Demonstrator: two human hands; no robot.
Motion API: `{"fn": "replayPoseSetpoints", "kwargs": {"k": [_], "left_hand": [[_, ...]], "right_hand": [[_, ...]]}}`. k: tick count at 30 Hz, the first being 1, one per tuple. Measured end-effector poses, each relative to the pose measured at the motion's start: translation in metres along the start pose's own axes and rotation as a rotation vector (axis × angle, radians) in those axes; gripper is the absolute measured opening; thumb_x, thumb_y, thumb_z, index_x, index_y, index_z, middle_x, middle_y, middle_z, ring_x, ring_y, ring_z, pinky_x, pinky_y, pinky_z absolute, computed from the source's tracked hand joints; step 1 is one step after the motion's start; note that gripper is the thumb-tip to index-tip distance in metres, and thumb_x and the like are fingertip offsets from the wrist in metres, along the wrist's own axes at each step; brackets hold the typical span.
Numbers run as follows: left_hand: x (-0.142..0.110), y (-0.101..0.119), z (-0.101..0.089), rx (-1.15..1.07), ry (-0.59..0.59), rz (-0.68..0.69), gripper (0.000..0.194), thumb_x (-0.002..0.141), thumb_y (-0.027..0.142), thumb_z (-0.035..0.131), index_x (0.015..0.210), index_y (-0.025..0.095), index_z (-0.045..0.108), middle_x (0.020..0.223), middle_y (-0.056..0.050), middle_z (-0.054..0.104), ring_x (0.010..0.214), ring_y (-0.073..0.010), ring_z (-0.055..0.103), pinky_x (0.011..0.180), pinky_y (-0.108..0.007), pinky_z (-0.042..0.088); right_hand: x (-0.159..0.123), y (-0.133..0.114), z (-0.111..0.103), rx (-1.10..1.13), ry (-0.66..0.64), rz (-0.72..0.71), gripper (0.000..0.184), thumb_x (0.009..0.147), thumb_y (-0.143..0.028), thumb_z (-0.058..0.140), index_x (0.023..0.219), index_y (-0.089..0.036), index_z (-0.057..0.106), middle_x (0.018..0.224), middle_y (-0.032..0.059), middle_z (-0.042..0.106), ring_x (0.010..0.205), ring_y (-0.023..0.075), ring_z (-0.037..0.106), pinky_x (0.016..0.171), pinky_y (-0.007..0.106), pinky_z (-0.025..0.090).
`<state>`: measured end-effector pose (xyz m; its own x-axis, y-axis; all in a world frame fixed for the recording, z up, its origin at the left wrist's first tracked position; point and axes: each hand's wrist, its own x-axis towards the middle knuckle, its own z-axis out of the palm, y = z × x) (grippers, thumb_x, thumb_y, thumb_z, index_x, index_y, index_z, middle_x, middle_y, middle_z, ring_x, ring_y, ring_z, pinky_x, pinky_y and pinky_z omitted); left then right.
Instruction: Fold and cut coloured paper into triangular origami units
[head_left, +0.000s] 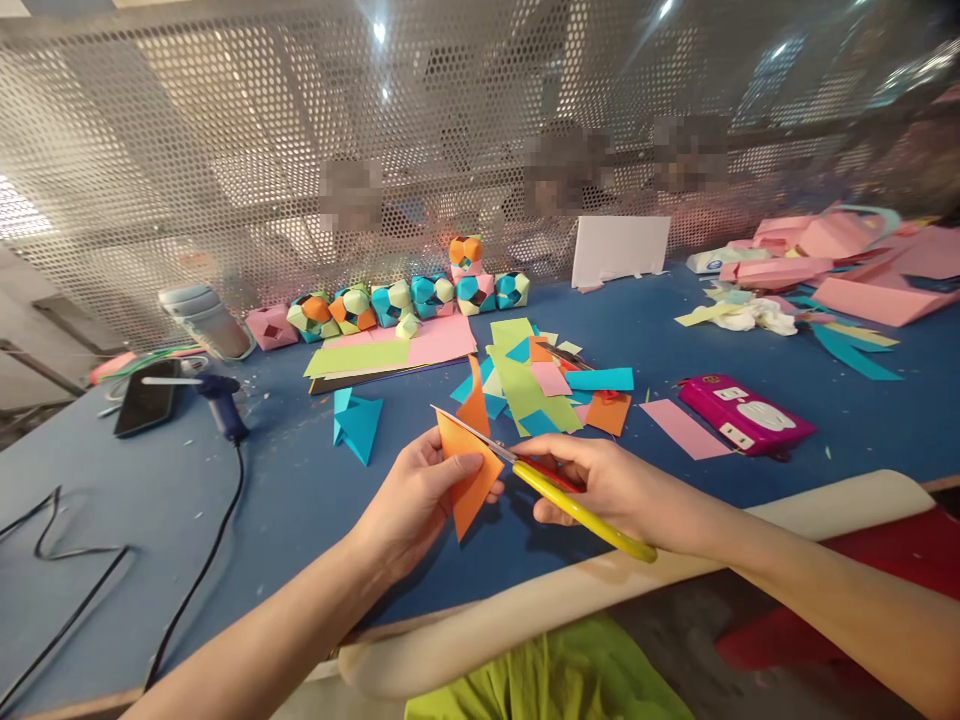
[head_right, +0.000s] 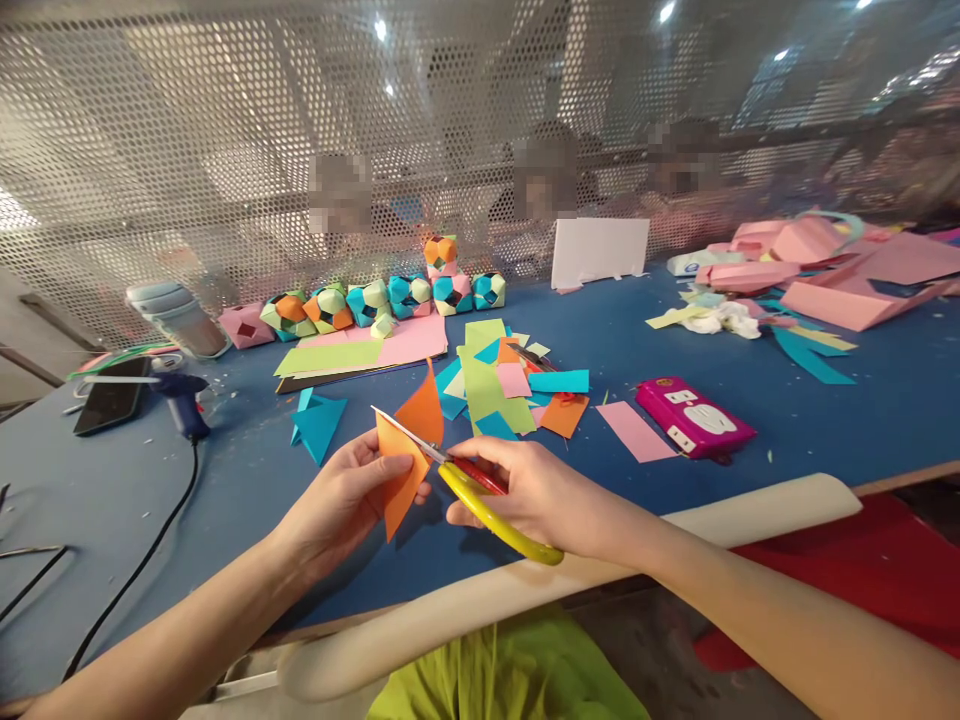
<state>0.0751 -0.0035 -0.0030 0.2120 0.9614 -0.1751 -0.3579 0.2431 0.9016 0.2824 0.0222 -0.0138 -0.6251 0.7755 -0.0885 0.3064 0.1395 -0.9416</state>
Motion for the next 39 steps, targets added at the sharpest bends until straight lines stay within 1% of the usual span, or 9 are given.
{"fn": "replayPoseSetpoints", "kwargs": {"k": [6,11,15,18,21,23,28,33,39], "left_hand": [[0.003,0.010,-0.009,0.196,0.095,0.030,0.026,0.068,0.020,0.071,0.089,0.014,0.058,0.076,-0.004,0.067,0.058,-0.0141,0.063,0.059,-0.026,0.052],[0.016,0.032,-0.041,0.652,0.311,0.203,0.034,0.065,0.019,0.068,0.098,0.017,0.058,0.077,-0.004,0.067,0.061,-0.0189,0.062,0.055,-0.027,0.048],[0.026,0.038,-0.067,1.178,0.545,0.431,0.045,0.064,0.021,0.070,0.109,0.017,0.061,0.103,-0.013,0.066,0.104,-0.0335,0.061,0.089,-0.041,0.046],[0.028,0.030,-0.068,1.607,0.525,0.602,0.044,0.078,0.024,0.057,0.121,0.015,0.056,0.134,-0.019,0.051,0.128,-0.0368,0.044,0.105,-0.050,0.035],[0.028,0.019,-0.053,1.850,0.394,0.703,0.039,0.087,0.024,0.047,0.124,0.013,0.053,0.141,-0.019,0.045,0.135,-0.0345,0.038,0.108,-0.050,0.032],[0.030,0.013,-0.041,1.914,0.272,0.681,0.037,0.090,0.026,0.044,0.123,0.013,0.054,0.138,-0.018,0.050,0.133,-0.0331,0.041,0.108,-0.049,0.033],[0.037,-0.001,-0.022,1.957,0.017,0.370,0.030,0.093,0.036,0.045,0.109,0.015,0.059,0.112,-0.015,0.066,0.106,-0.0310,0.060,0.091,-0.045,0.045],[0.039,-0.009,-0.024,1.916,0.007,0.391,0.022,0.092,0.029,0.047,0.104,0.017,0.059,0.107,-0.013,0.067,0.105,-0.0301,0.061,0.090,-0.044,0.044],[0.042,-0.018,-0.036,1.607,0.093,0.500,0.031,0.083,0.025,0.058,0.113,0.016,0.056,0.113,-0.012,0.064,0.108,-0.0287,0.060,0.093,-0.043,0.046]], "right_hand": [[-0.010,-0.014,-0.011,-0.133,0.050,0.068,0.058,0.072,-0.048,0.073,0.123,-0.023,0.059,0.107,0.0048,0.068,0.093,0.0227,0.066,0.077,0.031,0.052],[-0.017,-0.018,-0.026,-0.348,0.188,0.002,0.061,0.071,-0.055,0.071,0.122,-0.022,0.062,0.113,0.0067,0.068,0.099,0.0271,0.065,0.081,0.034,0.052],[-0.023,-0.014,-0.033,-0.461,0.273,0.001,0.061,0.071,-0.058,0.068,0.121,-0.022,0.063,0.108,0.0062,0.071,0.092,0.0266,0.066,0.079,0.035,0.053],[-0.024,-0.007,-0.037,-0.623,0.327,-0.054,0.053,0.072,-0.051,0.069,0.117,-0.022,0.065,0.105,0.0056,0.071,0.088,0.0249,0.067,0.075,0.034,0.053],[-0.022,0.005,-0.041,-0.912,0.383,-0.030,0.045,0.076,-0.041,0.067,0.117,-0.023,0.064,0.106,0.0067,0.070,0.085,0.0257,0.067,0.071,0.035,0.051],[-0.019,0.013,-0.045,-1.112,0.429,0.032,0.044,0.080,-0.038,0.063,0.121,-0.022,0.061,0.111,0.0092,0.067,0.085,0.0281,0.067,0.070,0.037,0.050],[-0.012,0.027,-0.053,-1.342,0.395,0.107,0.033,0.090,-0.035,0.051,0.116,-0.019,0.061,0.109,0.0132,0.066,0.082,0.0276,0.067,0.064,0.034,0.046],[0.001,0.011,-0.054,-1.422,0.263,0.112,0.027,0.093,-0.031,0.046,0.099,-0.015,0.067,0.095,0.0163,0.068,0.093,0.0337,0.064,0.066,0.036,0.046],[0.066,-0.012,-0.043,-0.988,0.184,-0.104,0.016,0.084,-0.025,0.058,0.095,-0.017,0.066,0.097,0.0133,0.067,0.095,0.0287,0.061,0.072,0.032,0.044]]}}
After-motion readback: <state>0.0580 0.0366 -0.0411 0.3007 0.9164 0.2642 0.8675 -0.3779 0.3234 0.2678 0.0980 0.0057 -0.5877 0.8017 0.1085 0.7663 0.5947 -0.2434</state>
